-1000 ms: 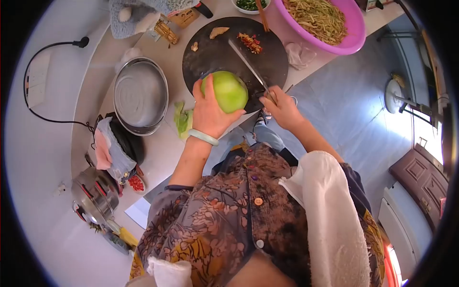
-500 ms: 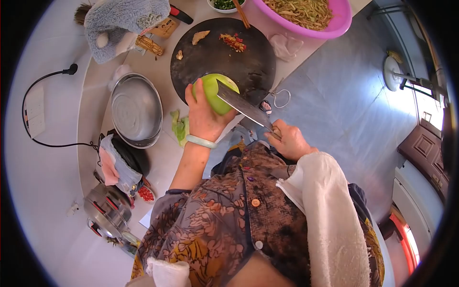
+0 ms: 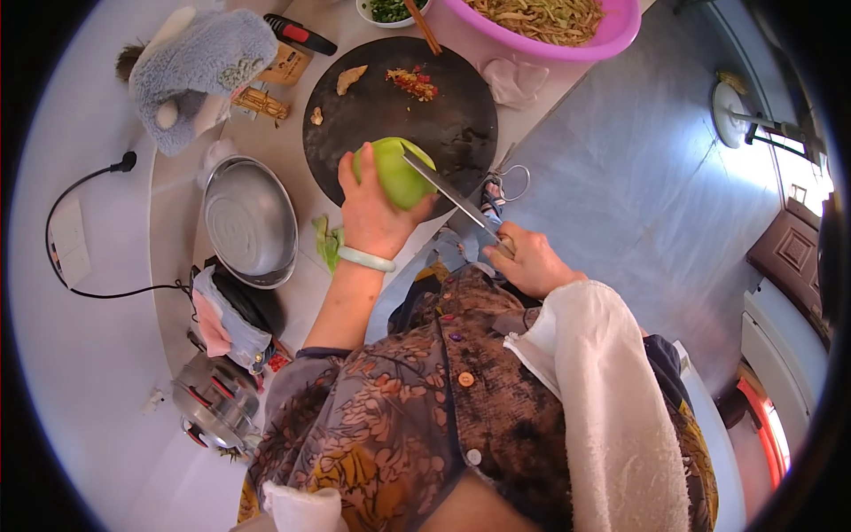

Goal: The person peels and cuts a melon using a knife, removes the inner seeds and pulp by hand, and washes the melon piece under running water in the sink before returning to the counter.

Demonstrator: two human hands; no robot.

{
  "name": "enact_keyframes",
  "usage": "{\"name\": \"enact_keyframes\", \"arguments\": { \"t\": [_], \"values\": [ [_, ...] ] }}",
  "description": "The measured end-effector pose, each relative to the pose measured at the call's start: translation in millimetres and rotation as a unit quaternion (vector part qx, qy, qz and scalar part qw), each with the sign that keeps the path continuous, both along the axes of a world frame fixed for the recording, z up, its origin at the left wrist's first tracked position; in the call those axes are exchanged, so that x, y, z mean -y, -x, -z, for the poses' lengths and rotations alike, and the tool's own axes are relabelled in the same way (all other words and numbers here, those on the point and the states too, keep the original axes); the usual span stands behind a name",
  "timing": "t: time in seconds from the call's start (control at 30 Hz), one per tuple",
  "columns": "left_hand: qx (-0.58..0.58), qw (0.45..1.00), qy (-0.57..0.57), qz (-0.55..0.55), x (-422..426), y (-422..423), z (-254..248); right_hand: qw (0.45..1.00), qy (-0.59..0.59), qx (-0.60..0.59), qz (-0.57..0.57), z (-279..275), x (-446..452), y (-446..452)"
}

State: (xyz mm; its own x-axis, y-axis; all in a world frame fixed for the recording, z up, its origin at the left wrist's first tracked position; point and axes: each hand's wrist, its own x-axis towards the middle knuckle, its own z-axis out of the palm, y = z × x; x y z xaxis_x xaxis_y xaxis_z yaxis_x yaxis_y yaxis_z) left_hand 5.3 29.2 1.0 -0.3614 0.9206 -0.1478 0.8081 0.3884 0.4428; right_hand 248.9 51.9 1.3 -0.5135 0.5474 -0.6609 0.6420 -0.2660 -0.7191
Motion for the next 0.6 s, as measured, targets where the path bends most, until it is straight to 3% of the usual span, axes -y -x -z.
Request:
{"name": "enact_keyframes", "arguments": {
  "t": [0.17,0.6],
  "values": [
    [-0.03,0.999,-0.003,0.022,-2,2,3,0.999,0.041,-0.003,-0.008,-4,-8,-1],
    [-0.068,0.996,-0.005,0.054,-6,4,7,0.997,-0.023,-0.059,-0.046,24,-25,12]
  ]
}}
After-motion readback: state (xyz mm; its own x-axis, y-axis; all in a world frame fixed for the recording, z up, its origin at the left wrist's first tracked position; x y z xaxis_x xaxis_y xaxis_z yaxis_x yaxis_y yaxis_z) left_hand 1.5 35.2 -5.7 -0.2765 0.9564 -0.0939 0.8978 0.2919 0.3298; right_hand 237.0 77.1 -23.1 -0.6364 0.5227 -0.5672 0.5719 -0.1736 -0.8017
